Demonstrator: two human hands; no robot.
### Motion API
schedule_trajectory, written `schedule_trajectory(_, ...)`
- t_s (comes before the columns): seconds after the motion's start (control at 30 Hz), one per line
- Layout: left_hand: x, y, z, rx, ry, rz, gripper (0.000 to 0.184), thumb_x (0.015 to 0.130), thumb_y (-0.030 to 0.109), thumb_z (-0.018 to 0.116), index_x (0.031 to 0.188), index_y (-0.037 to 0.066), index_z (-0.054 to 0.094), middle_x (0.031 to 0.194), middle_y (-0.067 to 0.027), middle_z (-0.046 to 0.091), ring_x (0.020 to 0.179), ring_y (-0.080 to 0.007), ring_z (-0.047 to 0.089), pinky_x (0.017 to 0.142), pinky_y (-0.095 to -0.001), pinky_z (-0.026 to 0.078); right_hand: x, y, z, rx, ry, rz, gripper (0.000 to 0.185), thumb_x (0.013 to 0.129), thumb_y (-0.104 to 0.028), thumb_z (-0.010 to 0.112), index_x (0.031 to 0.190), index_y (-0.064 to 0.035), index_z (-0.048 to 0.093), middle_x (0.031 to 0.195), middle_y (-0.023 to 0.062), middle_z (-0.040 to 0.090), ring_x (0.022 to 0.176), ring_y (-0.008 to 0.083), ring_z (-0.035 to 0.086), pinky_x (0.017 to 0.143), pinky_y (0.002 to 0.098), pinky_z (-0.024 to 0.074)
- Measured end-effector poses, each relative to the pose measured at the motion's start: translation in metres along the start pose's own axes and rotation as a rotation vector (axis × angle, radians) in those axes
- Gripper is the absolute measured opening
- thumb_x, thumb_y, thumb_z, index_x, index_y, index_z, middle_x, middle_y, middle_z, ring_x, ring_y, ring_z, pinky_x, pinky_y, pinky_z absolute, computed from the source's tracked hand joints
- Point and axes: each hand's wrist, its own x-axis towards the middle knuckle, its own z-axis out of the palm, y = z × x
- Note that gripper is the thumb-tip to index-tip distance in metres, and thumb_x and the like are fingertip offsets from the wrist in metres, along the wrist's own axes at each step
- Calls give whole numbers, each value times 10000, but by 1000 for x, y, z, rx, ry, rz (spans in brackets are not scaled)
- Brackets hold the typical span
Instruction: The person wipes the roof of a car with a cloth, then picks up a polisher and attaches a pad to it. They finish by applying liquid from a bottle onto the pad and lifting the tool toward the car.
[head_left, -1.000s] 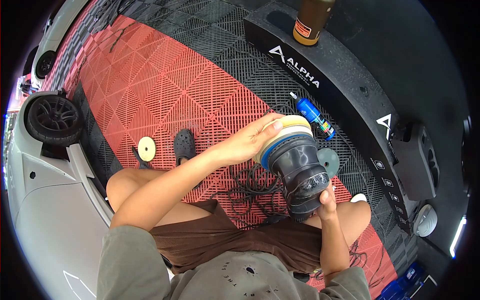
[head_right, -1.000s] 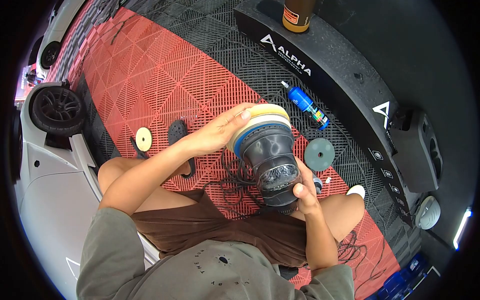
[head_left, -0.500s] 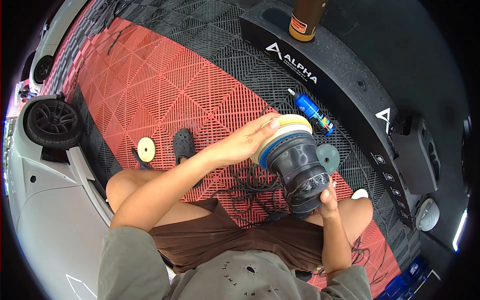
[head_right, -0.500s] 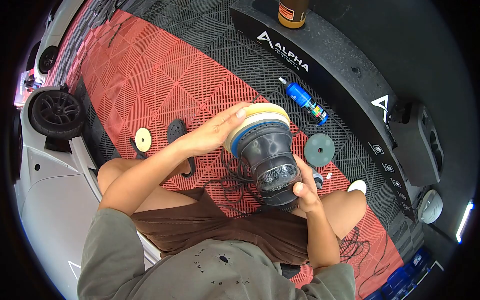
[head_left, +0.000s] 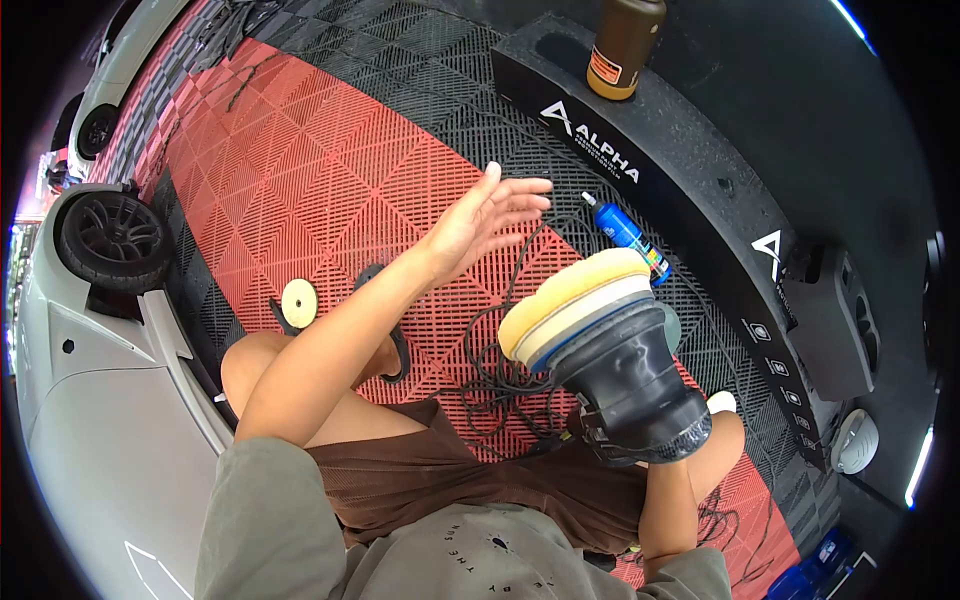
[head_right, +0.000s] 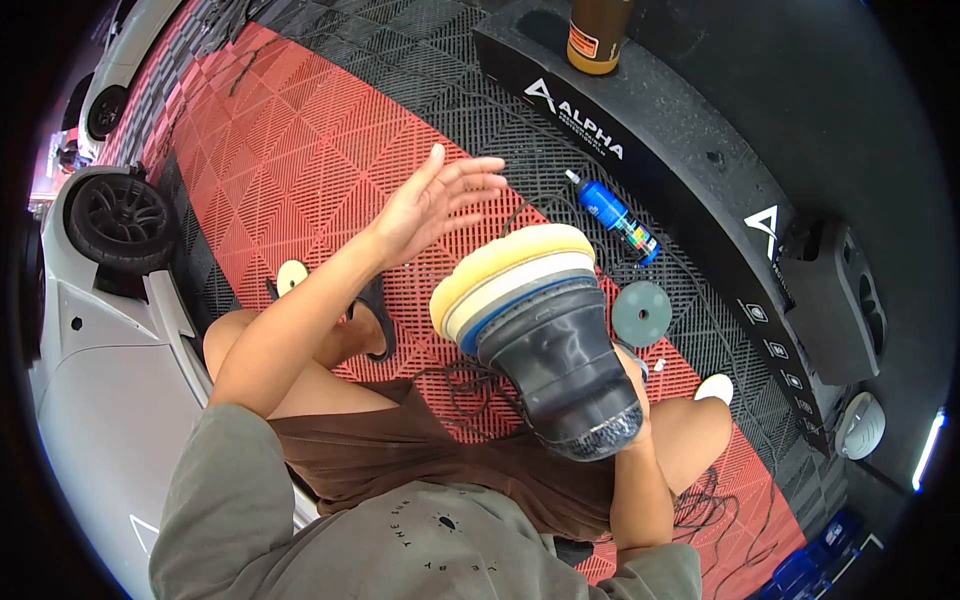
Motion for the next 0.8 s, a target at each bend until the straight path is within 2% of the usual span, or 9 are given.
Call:
schedule_trajectory(0.07,-1,2,20,-31,164,42,749,969,637,153,1398,93,436,1397,-67,473,1306,-224,408,1091,-397,336,-3,17,2,480,-5,-55,711,832,-314,705,1372,-4,361,1198,124,545,982,244,610,881,372,506)
schedule_trajectory(0.1,-18,7,55,-156,-226,84,669,1002,556,232,1430,65,386,1464,-69,415,1324,-217,403,1091,-375,341,-1,16,2,557,-27,-97,730,825,-332,705,1375,-1,356,1200,132,544,986,252,610,882,377,507)
schedule_trajectory(0.17,-50,0,83,-331,-141,-119,577,1032,458,277,1425,53,393,1450,-94,423,1288,-162,450,1073,-333,368,1,15,7,593,-71,-164,768,810,-368,704,1379,4,347,1202,147,543,993,267,611,885,388,508)
schedule_trajectory(0.27,-61,27,83,-241,-281,-242,684,1004,553,237,1449,46,348,1447,-97,426,1302,-190,439,1077,-342,365,3,6,16,596,-119,-222,827,788,-423,703,1386,13,334,1206,171,542,1003,290,611,888,403,509)
schedule_trajectory(0.37,-53,32,87,-211,-291,-34,802,960,644,110,1488,63,275,1488,-135,363,1401,-231,297,1163,-382,189,9,4,23,632,-163,-263,887,765,-477,702,1393,21,321,1210,194,541,1014,313,611,892,418,510)
schedule_trajectory(0.53,-14,52,30,11,215,308,792,957,632,42,1482,95,296,1530,-104,314,1449,-250,193,1180,-415,93,26,3,38,721,-268,-294,991,728,-567,701,1405,35,299,1217,233,538,1031,351,612,898,444,513)
schedule_trajectory(0.6,3,17,60,-247,-71,335,696,1001,570,196,1433,57,382,1449,-142,422,1377,-223,336,1162,-396,201,29,1,43,756,-303,-313,1033,713,-603,700,1409,41,290,1220,249,537,1038,366,612,900,454,514)
schedule_trajectory(0.67,-21,23,106,-590,-120,34,683,991,590,247,1351,63,490,1330,-128,535,1239,-193,494,1063,-342,368,30,3,47,783,-306,-332,1076,698,-639,699,1414,46,282,1223,265,536,1045,381,612,903,464,515)
schedule_trajectory(0.8,-17,19,81,-410,-196,-176,702,953,654,296,1250,73,556,1115,-75,635,967,-129,622,799,-281,528,22,15,51,638,-162,-309,1106,708,-706,651,1449,-7,220,1268,287,496,1040,435,596,903,524,505)
